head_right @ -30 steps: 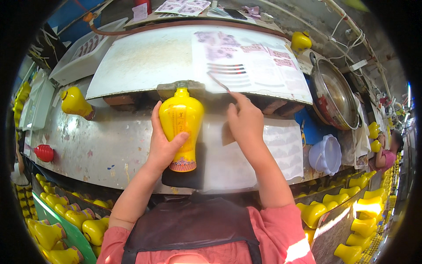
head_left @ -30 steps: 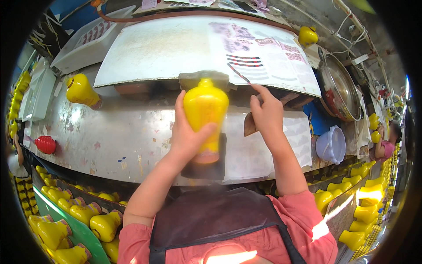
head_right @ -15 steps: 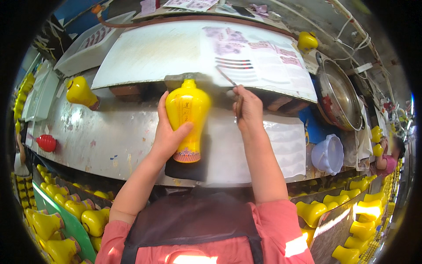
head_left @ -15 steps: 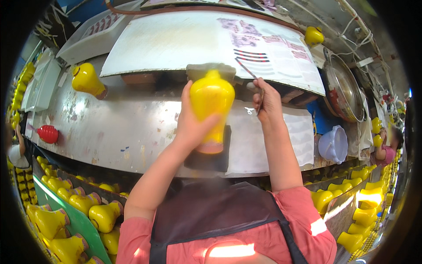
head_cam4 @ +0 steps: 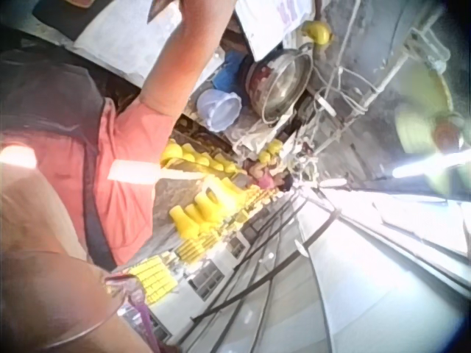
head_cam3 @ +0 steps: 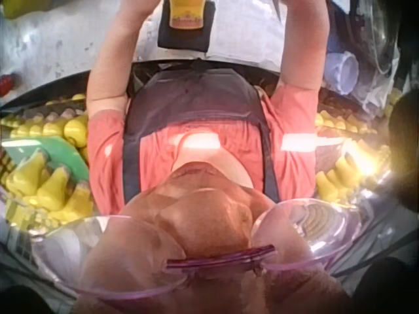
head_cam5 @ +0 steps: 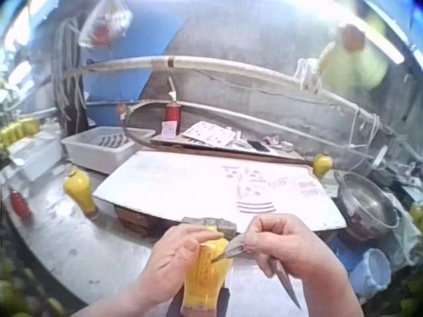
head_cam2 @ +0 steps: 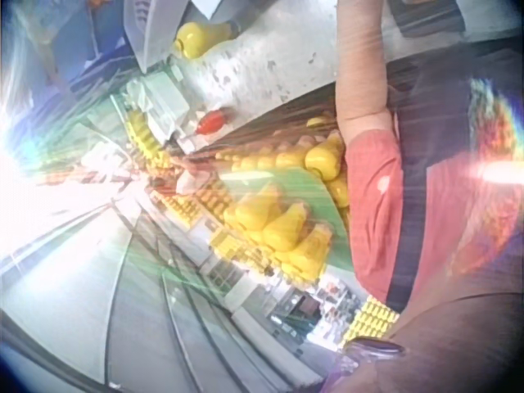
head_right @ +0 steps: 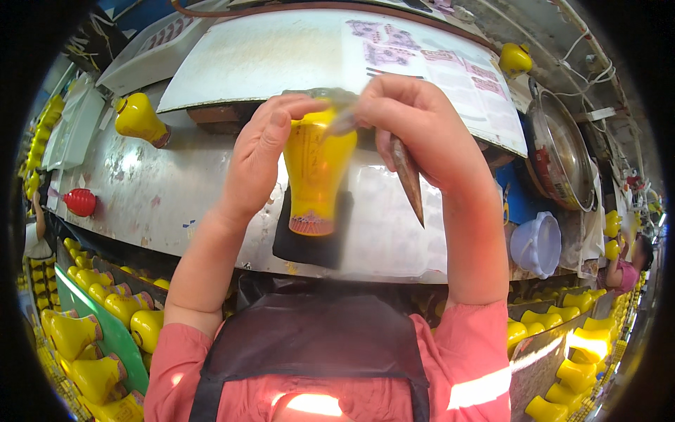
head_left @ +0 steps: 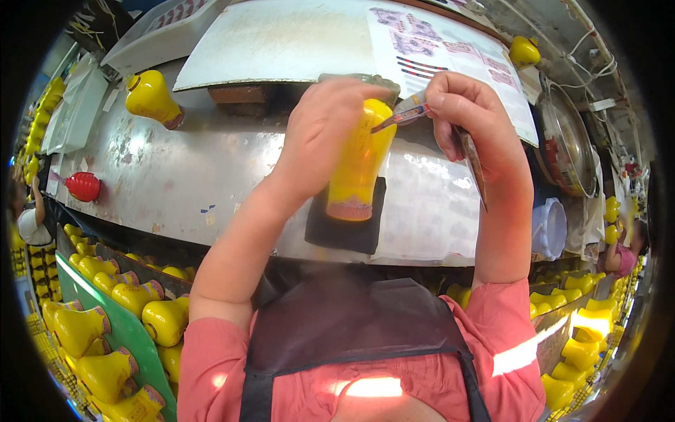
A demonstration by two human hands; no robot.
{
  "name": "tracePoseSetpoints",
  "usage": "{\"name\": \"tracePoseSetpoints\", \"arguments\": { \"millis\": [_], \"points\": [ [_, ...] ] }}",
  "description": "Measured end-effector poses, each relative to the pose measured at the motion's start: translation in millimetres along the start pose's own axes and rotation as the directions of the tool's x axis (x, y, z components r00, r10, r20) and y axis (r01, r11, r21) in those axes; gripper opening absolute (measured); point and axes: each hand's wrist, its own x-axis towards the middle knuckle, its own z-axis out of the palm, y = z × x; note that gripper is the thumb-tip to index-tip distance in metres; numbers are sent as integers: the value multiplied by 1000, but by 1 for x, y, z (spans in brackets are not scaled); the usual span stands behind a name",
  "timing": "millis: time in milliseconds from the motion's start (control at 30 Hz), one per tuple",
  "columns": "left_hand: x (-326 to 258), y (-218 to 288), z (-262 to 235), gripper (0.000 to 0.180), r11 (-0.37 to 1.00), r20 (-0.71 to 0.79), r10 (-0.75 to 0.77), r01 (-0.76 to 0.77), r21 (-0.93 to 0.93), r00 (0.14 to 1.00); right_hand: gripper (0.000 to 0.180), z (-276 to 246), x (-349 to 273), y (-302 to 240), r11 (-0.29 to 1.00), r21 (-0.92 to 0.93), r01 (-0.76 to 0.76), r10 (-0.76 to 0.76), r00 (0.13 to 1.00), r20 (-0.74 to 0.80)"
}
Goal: The person applies a decorative sticker to a yellow ceramic vase, smooths it with a cloth, and then places a plastic cap on the vase neck. The person then picks up another yellow vase and applies a second sticker.
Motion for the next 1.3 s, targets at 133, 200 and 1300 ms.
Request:
{"name": "tracePoseSetpoints", "arguments": {
  "millis": [133, 200, 1300],
  "points": [
    [13, 11, -5, 28, 933, 127, -210, 237, -269, 969, 15, 5, 8, -11, 999, 7, 44, -44, 998, 53],
    [10, 13, -14, 29, 778, 229, -465, 519, -355, 855, 17, 2, 13, -3, 999, -12, 36, -36, 999, -16],
    [5, 34, -26, 7, 767, 189, -516, 548, -334, 836, 10, 36, -27, 69, 996, -30, 84, -89, 896, -435]
  ]
}}
